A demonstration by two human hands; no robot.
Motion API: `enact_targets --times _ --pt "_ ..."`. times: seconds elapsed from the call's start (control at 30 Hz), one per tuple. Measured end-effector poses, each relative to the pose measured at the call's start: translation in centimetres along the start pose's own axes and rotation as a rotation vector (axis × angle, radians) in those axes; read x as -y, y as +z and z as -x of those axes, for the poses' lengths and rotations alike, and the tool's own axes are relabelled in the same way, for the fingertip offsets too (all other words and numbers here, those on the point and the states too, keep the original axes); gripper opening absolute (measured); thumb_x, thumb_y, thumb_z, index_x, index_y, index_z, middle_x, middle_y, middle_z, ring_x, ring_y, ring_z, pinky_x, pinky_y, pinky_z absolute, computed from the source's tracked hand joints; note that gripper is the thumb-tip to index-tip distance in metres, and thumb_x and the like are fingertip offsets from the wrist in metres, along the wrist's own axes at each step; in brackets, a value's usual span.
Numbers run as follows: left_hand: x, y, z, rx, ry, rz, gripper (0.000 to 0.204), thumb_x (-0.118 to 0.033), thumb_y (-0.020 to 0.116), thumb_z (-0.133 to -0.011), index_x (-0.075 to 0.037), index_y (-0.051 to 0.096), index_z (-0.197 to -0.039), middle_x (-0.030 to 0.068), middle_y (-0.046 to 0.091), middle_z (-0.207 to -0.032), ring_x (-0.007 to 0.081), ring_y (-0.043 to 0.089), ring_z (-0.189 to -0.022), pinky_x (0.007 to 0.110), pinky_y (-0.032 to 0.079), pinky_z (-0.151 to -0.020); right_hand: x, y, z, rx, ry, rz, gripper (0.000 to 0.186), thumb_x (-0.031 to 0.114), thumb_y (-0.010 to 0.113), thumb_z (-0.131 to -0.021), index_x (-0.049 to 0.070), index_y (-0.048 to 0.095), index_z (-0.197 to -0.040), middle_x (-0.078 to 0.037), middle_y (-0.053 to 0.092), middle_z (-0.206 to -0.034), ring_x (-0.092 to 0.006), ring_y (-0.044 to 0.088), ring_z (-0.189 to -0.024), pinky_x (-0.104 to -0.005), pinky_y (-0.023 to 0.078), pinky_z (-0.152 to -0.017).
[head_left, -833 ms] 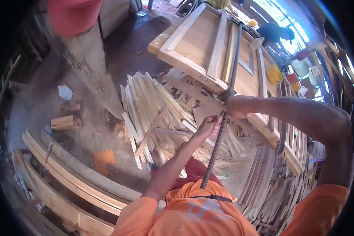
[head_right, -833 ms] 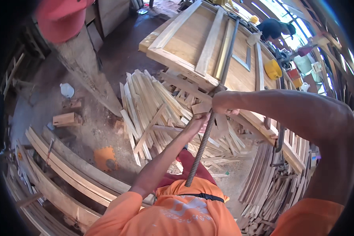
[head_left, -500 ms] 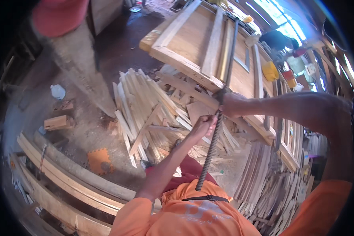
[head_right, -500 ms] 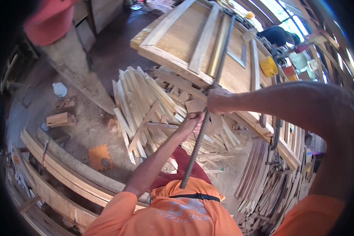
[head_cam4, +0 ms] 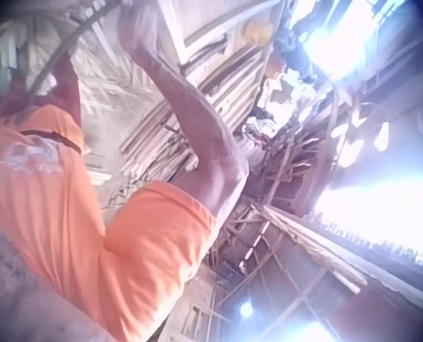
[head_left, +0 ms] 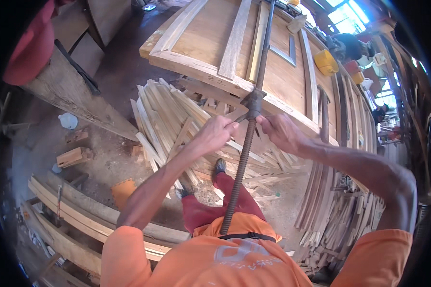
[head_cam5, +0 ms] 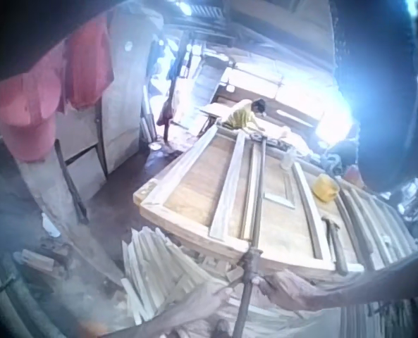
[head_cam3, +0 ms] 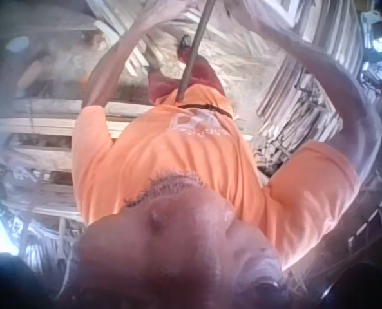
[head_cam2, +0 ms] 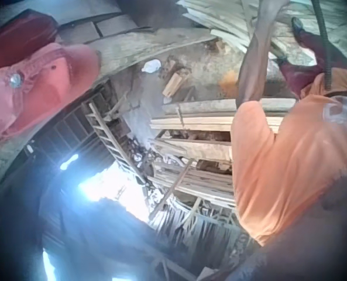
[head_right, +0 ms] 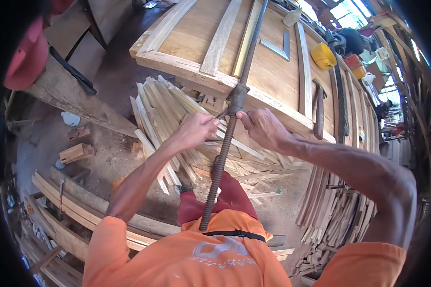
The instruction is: The person tightens a screw clamp onto a wooden frame, taps the frame with a hammer, and checks the corner alignment using an L-square.
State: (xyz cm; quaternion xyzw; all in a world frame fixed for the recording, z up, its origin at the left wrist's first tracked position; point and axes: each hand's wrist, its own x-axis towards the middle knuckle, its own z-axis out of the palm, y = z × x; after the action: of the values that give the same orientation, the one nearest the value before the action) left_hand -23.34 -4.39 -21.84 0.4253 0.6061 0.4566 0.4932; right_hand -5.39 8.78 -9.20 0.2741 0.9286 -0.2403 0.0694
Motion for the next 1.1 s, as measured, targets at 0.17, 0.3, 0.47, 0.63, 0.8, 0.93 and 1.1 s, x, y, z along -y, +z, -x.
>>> enact_targets --times 0.17,0.3,0.47,0.63,0.8,0.93,1.1 --pt "-7.2 -0.7 2.2 -0.080 -0.143 -0.320 0.042 -0.029 0.059 -0.105 0.009 0.069 -0.088 0.0142 0.064 -0.071 0.0242 0.063 -0.069 0.044 0.047 -0.066 -3.1 3.4 0.8 -0.036 0.056 -0.352 0.063 0.047 0.038 -0.115 -0.001 0.058 -0.081 -0.009 0.050 -0.061 -0.0204 0.049 -0.060 -0.0404 0.044 -0.061" --pt "-10.0 0.8 2.6 -0.174 -0.210 -0.544 0.042 -0.028 0.058 -0.103 0.010 0.065 -0.086 0.0262 0.059 -0.069 0.0389 0.062 -0.068 0.051 0.045 -0.067 -4.8 6.6 0.4 -0.141 0.007 -0.660 0.054 0.040 0.043 -0.115 0.000 0.060 -0.083 -0.014 0.052 -0.064 -0.0259 0.050 -0.058 -0.0438 0.044 -0.059" --pt "-13.5 2.9 2.6 -0.286 -0.212 -0.807 0.034 -0.020 0.059 -0.104 0.009 0.063 -0.085 0.0330 0.059 -0.074 0.0518 0.062 -0.074 0.058 0.043 -0.069 -5.8 10.1 -0.8 -0.178 -0.132 -0.836 0.046 0.033 0.043 -0.116 0.001 0.058 -0.087 -0.013 0.052 -0.066 -0.0254 0.053 -0.058 -0.0407 0.044 -0.058" --pt "-14.4 5.6 2.3 -0.373 -0.099 -1.042 0.031 -0.021 0.060 -0.105 0.007 0.062 -0.090 0.0304 0.062 -0.074 0.0539 0.059 -0.072 0.060 0.045 -0.068 -7.4 13.0 -1.8 -0.301 -0.269 -1.063 0.040 0.027 0.043 -0.116 0.002 0.058 -0.090 -0.011 0.049 -0.065 -0.0219 0.050 -0.053 -0.0372 0.042 -0.054" --pt "-14.4 4.0 3.2 -0.272 -0.045 -1.077 0.040 -0.028 0.057 -0.108 0.007 0.063 -0.091 0.0277 0.065 -0.074 0.0489 0.063 -0.069 0.055 0.049 -0.067 -6.8 14.0 -1.2 -0.405 -0.277 -0.950 0.034 0.025 0.043 -0.115 0.004 0.060 -0.093 -0.012 0.049 -0.063 -0.0254 0.051 -0.053 -0.0421 0.043 -0.056" --pt "-14.4 -0.9 3.7 0.003 -0.436 -0.123 0.037 -0.031 0.057 -0.108 0.004 0.071 -0.109 0.0171 0.076 -0.090 0.0273 0.075 -0.086 0.045 0.058 -0.069 -6.9 13.1 -0.1 -0.540 -0.220 -0.729 0.032 0.027 0.047 -0.113 0.003 0.061 -0.098 -0.014 0.061 -0.074 -0.0323 0.062 -0.067 -0.0466 0.048 -0.065" --pt "-0.1 2.5 1.7 -0.175 -0.272 0.612 0.040 -0.034 0.053 -0.111 0.000 0.064 -0.130 0.0076 0.076 -0.103 0.0143 0.071 -0.079 0.027 0.057 -0.066 -1.5 5.2 0.9 -0.764 -0.217 -0.690 0.029 0.029 0.062 -0.103 0.001 0.067 -0.112 -0.021 0.069 -0.107 -0.0403 0.066 -0.101 -0.0496 0.051 -0.086"
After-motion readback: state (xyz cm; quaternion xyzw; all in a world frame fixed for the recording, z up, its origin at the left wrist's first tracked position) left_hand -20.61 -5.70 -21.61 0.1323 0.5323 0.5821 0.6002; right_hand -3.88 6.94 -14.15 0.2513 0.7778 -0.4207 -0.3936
